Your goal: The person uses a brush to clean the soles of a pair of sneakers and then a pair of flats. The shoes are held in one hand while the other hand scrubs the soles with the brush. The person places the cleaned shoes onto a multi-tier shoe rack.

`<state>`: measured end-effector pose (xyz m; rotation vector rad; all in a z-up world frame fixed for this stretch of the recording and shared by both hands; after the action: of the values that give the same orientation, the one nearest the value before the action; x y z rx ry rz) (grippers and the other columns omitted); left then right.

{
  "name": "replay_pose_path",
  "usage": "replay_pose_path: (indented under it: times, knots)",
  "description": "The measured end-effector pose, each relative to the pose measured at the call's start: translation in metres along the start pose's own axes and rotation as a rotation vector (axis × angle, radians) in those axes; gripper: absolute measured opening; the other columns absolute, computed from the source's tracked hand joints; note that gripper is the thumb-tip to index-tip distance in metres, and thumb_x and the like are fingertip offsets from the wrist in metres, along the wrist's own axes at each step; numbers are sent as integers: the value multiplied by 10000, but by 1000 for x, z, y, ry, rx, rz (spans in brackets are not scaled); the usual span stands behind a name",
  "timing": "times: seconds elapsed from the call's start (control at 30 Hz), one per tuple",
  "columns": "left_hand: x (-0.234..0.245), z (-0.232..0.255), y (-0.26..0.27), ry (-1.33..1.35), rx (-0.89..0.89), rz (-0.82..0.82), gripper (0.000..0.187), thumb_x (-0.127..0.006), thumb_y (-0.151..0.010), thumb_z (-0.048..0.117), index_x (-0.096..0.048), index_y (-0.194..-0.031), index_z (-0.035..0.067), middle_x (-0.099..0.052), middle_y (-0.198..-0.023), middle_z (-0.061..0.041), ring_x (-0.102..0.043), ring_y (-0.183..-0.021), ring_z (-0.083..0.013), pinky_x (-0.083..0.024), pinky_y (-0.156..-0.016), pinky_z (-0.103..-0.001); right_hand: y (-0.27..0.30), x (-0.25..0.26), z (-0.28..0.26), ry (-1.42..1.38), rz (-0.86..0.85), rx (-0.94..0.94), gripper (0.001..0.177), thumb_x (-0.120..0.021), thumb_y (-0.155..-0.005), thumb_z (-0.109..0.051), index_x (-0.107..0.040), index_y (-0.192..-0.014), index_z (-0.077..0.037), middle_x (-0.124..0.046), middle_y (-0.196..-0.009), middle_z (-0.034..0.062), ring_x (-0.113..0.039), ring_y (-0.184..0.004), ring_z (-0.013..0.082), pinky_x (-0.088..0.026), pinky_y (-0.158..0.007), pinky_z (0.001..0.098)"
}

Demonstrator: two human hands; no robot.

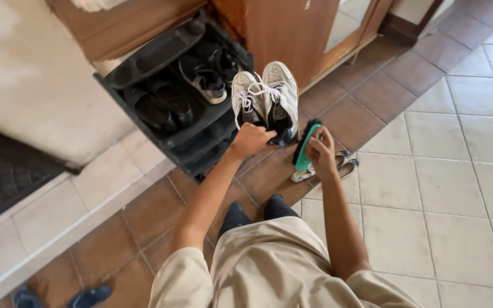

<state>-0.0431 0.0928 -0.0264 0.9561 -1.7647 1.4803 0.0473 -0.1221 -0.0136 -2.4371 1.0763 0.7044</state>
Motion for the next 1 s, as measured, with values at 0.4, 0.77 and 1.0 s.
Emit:
replay_pose_path:
  times: [0.4,0.77,1.0]
  knots:
    - [-7,-38,24,36,65,-61,435,-569,-782,768,-738,-873,377,-659,-592,25,-698,-559,-237,-551,-547,-390,-46,-87,-22,1183,-557,67,793,-807,-709,-122,-534,-1447,-221,-634,-1077,225,-661,-826,447,-552,-732,496]
    - [28,-95,-60,108,46,-144,304,-594,-868,338,-749,-1126,376,-658,-613,-11,-679,-546,-277,-557,-545,-437,-143,-82,-1,1580,-271,-29,768,-895,-606,-537,-565,-1272,-342,-603,-1129,241,-672,-1002,425,-553,-863,495]
    - [10,-109,-84,199,66,-286,473,-561,-882,95,-704,-1279,309,-714,-735,-53,-709,-633,-271,-585,-588,-422,-158,-97,-37,1530,-306,126,704,-910,-625,-527,-612,-1174,-201,-616,-992,244,-654,-928,464,-536,-808,527]
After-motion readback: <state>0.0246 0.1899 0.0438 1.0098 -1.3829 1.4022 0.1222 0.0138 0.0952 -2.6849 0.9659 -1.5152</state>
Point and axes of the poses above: each hand's wrist, its own y-axis away from the middle knuckle, its own x-axis out of the back of the hand, z = x × y, the point moved 2 cm from there along -y, towards the middle knuckle
